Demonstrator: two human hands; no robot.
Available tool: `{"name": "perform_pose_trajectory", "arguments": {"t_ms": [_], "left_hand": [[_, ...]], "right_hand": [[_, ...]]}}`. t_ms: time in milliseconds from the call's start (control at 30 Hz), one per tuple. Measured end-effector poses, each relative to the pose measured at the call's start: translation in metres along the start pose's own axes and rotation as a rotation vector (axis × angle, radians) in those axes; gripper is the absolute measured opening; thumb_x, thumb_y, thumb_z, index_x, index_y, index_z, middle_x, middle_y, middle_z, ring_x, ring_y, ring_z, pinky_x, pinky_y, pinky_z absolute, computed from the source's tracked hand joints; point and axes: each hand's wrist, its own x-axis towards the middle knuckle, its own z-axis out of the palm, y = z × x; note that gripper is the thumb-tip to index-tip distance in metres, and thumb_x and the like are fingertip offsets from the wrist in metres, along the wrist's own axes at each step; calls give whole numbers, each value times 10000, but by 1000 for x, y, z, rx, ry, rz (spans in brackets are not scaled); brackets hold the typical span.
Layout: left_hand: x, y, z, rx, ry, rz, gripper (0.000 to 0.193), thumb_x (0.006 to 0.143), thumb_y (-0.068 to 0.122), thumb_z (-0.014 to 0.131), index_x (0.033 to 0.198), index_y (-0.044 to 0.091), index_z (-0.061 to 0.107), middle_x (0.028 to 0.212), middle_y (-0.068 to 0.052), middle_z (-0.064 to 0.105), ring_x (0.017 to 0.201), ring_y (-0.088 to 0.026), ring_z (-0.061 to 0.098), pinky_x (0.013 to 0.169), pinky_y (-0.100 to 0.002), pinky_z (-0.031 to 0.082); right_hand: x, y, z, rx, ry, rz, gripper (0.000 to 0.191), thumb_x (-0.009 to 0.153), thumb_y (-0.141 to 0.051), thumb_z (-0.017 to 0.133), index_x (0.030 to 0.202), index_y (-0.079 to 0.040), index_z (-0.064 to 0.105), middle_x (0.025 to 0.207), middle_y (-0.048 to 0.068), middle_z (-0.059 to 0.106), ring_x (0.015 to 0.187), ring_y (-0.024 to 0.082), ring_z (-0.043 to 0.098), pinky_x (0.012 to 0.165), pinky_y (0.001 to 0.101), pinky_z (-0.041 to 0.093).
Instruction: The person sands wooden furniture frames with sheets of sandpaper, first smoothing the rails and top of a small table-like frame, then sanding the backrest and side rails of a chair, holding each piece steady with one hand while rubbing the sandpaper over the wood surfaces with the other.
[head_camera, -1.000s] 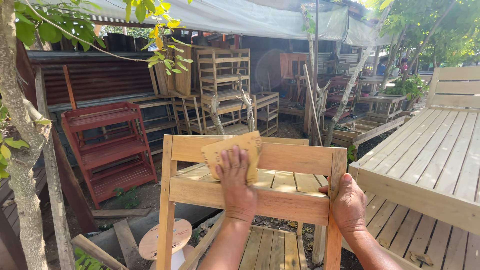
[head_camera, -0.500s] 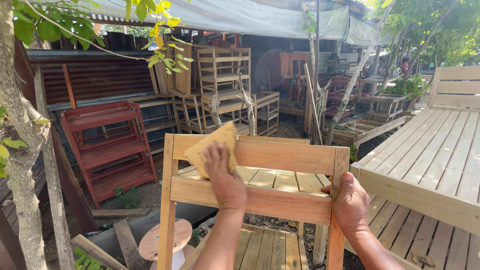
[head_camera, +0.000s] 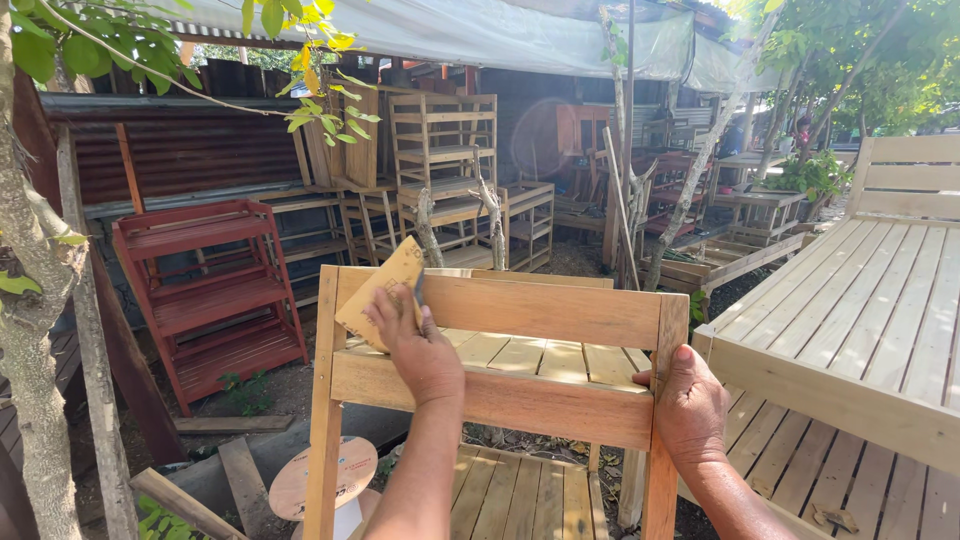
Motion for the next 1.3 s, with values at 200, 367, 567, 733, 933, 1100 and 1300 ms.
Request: {"name": "perform_pose_trajectory", "arguments": {"t_ms": [200,367,567,733,933,1100,1300], "left_hand": [[-75,25,41,140,-180,251,579,951,75,485,1525,151,491,1702,-106,240,1593,-327,131,1285,-506,117],[-8,-8,10,68,-61,82,478,1050,188,486,1525,134,472,1682,-117,263,1571,-349,138,1268,-498,125],[-42,29,38,-162,-72,-80,505,971,167,514,1474,183,469,1699,-60,173,1571,-321,85,1182,-445,218],[-111,57,57,132,-307,386,578,958,49,519,1519,181,471,1697,-98,204,1585,-323,106,1264,-500,92],[-14,10,7,70,-115,27,457,1045,181,479,1500,169,458,1693,-59,214,1586,-299,86,1273,-458,166],[-59,46,30,217,-136,274,666,988,2,470,1620,160,332,1713,-129,177,1581,-333,99,1275,-525,88],[-118,73,52,12,-607,711,706,857,6,634,1531,135,467,1676,-75,347,1586,-288,230,1298,-512,142]], "right_hand": [[-1,1,-3,8,3,-28,712,1054,-620,271,1036,-60,710,793,73,797,841,205,761,823,371,555],[-4,2,-2,6,5,-52,695,1058,-604,269,1031,-61,703,788,70,798,840,202,756,822,366,549],[-1,1,1,41,-8,-41,668,1058,-589,283,1048,-62,692,775,75,785,813,198,758,785,365,558],[-2,2,-1,47,-4,-37,689,1066,-601,298,1002,-53,711,779,78,785,801,210,745,787,370,555],[-4,3,0,37,-16,-63,681,1055,-608,276,1038,-64,686,775,66,783,798,220,748,764,378,549],[-1,6,3,38,5,-77,661,1075,-581,278,1044,-70,696,782,71,781,818,229,750,775,377,548],[5,12,3,78,49,-107,634,1121,-512,301,1048,-38,715,845,106,761,811,234,725,775,361,539]]}}
